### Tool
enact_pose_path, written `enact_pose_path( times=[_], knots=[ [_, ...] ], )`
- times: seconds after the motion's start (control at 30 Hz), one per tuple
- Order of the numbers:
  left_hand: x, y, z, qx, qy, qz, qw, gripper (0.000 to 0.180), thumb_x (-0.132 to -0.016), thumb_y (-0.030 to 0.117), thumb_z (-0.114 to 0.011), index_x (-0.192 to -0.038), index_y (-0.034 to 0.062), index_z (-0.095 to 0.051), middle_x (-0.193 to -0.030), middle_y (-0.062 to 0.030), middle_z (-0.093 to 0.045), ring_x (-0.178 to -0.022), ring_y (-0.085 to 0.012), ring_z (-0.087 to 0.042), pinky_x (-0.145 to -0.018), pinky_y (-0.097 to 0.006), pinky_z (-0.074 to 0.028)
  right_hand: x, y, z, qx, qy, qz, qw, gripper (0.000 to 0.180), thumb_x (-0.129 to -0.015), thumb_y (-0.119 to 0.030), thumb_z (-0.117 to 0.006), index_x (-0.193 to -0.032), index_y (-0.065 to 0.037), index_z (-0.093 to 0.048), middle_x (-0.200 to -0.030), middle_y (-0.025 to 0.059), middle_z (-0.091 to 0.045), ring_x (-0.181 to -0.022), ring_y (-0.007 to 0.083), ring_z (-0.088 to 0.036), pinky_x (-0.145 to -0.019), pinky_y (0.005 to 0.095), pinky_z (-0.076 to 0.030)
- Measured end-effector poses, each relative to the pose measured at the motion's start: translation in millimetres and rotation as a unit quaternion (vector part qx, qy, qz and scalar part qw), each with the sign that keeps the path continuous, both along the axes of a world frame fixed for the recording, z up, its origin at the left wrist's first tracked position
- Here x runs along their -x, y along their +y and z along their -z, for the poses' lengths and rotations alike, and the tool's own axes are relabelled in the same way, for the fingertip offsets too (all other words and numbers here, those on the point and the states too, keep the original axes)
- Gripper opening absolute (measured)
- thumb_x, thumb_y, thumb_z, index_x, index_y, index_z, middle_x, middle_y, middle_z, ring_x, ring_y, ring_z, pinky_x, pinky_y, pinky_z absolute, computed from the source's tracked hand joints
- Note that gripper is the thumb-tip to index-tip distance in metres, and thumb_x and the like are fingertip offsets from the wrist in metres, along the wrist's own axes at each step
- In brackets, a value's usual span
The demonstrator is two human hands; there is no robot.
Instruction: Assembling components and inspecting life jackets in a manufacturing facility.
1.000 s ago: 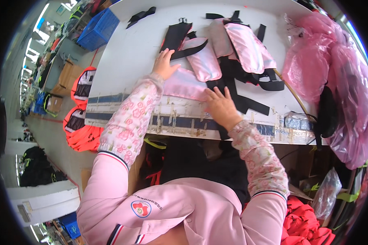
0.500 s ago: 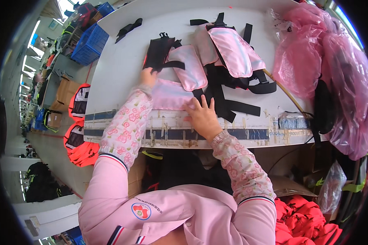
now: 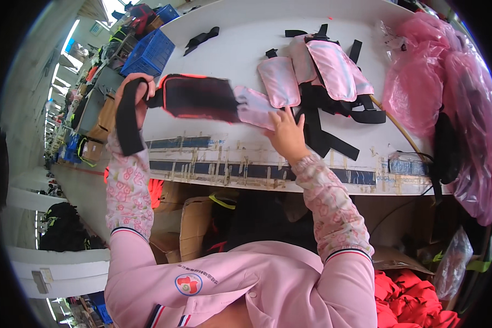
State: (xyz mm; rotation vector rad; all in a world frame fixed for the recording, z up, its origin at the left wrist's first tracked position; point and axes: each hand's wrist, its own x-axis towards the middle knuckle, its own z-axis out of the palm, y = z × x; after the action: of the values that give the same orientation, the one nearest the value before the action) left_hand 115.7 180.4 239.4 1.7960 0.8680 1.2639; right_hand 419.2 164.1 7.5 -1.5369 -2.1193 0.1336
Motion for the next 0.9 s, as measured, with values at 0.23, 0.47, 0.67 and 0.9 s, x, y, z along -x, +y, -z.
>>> enact_pose_path(
  times=[0.23,0.47,0.67,0.9],
  knots=[
    [-23,-23,15,0.043,-0.112,0.174,0.977,0.021,-0.093,0.021,-0.052,-0.101,0.0017,-0.054,-0.067,-0.0012,-0.043,-0.069,-0.0139,-0.042,-0.067,-0.027,-0.035,-16,-33,-63,0.365,0.592,-0.240,0.677,0.042,-0.090,-0.019,-0.058,-0.129,-0.005,-0.047,-0.114,0.0078,-0.056,-0.102,0.0140,-0.052,-0.093,0.0277,-0.039],
    [-25,18,134,0.269,-0.264,-0.140,0.916,0.033,-0.091,0.023,-0.055,-0.117,0.0014,-0.051,-0.101,-0.0090,-0.062,-0.096,-0.0219,-0.056,-0.087,-0.032,-0.042,-10,-69,-9,0.213,0.631,-0.022,0.746,0.024,-0.084,-0.010,-0.064,-0.105,0.000,-0.060,-0.082,0.0022,-0.063,-0.072,0.0079,-0.057,-0.064,0.0216,-0.046],
    [-95,-72,213,0.041,0.141,-0.125,0.981,0.030,-0.079,0.014,-0.066,-0.107,0.0064,-0.060,-0.108,-0.0119,-0.059,-0.106,-0.0243,-0.053,-0.094,-0.035,-0.040,-15,-101,33,0.245,0.459,0.031,0.853,0.038,-0.078,-0.003,-0.063,-0.114,0.000,-0.054,-0.082,0.0178,-0.062,-0.076,0.0283,-0.062,-0.070,0.0345,-0.050],
    [-131,-138,241,0.016,0.374,-0.048,0.926,0.069,-0.071,0.033,-0.075,-0.131,0.0148,-0.045,-0.144,-0.0124,-0.032,-0.136,-0.0324,-0.024,-0.108,-0.053,-0.015,-16,-130,2,0.108,0.163,-0.118,0.974,0.064,-0.070,0.003,-0.060,-0.128,0.008,-0.036,-0.120,0.0254,-0.047,-0.111,0.0401,-0.048,-0.093,0.0406,-0.043]
  ],
)
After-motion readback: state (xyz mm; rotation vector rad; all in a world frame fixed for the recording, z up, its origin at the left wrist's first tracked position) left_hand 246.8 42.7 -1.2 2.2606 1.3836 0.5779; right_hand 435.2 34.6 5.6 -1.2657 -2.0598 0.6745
